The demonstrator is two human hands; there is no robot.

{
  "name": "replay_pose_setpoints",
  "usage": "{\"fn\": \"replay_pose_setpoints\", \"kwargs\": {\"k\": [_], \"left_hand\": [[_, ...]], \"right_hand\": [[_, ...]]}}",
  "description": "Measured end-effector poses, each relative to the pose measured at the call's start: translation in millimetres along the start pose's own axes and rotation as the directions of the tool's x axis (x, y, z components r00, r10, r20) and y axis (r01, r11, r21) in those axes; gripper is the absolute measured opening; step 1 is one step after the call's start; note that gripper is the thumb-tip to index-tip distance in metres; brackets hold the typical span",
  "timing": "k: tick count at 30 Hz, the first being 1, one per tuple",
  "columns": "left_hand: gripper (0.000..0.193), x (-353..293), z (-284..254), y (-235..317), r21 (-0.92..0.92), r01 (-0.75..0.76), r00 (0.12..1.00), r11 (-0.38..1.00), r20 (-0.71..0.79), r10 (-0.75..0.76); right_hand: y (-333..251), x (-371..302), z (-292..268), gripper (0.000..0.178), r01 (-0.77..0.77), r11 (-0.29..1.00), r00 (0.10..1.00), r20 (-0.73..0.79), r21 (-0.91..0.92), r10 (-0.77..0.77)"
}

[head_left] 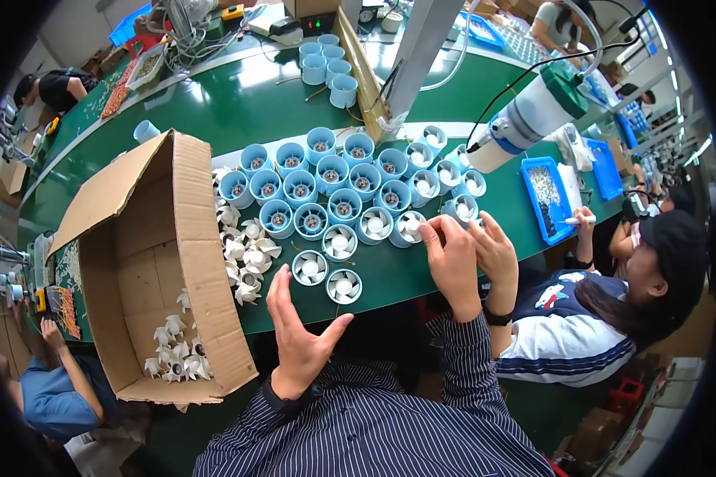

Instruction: The person applies glue to the interior of blue fan housings using a dispenser, then picks up white fan blades from a cardboard box and presses them into the housings.

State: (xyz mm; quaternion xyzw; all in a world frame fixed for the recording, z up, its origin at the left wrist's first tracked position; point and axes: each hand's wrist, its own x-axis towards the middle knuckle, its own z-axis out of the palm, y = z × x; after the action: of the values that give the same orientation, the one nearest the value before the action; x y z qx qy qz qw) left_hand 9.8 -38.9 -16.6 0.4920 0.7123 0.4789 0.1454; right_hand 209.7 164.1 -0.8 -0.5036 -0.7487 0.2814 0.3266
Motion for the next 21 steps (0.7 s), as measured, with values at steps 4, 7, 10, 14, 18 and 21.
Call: {"fn": "replay_pose_setpoints", "kwargs": {"k": [4,7,10,14,18,21], "left_hand": [[0.117,9,15,-9,0.100,-0.075,0.997,0.992,0.029,0.072],[0.119,14,20,-14,0.134,-0.099,0.994,0.986,0.064,0.091],[0.119,17,24,-16,0.159,-0.108,0.990,0.981,0.104,0.093],[0.118,22,35,-13,0.127,-0.183,0.968,0.975,0.197,0.156],[0.117,26,41,-10,0.154,-0.268,0.955,0.951,0.174,0.241],[0.118,25,42,-11,0.122,-0.299,0.945,0.946,0.178,0.276]], "right_hand": [[-11,1,2,0.021,-0.010,1.000,0.993,-0.118,0.028,0.013],[-10,4,1,0.020,0.011,0.999,0.999,-0.040,-0.037,-0.013],[-11,10,-2,0.019,-0.005,0.995,1.000,0.026,-0.097,0.008],[-11,11,5,0.017,-0.040,0.989,0.998,0.040,-0.143,0.046],[-15,0,15,0.018,0.071,0.994,0.990,-0.119,-0.085,-0.081],[-33,-6,12,0.019,0.267,0.963,0.919,-0.293,-0.033,-0.265]]}}
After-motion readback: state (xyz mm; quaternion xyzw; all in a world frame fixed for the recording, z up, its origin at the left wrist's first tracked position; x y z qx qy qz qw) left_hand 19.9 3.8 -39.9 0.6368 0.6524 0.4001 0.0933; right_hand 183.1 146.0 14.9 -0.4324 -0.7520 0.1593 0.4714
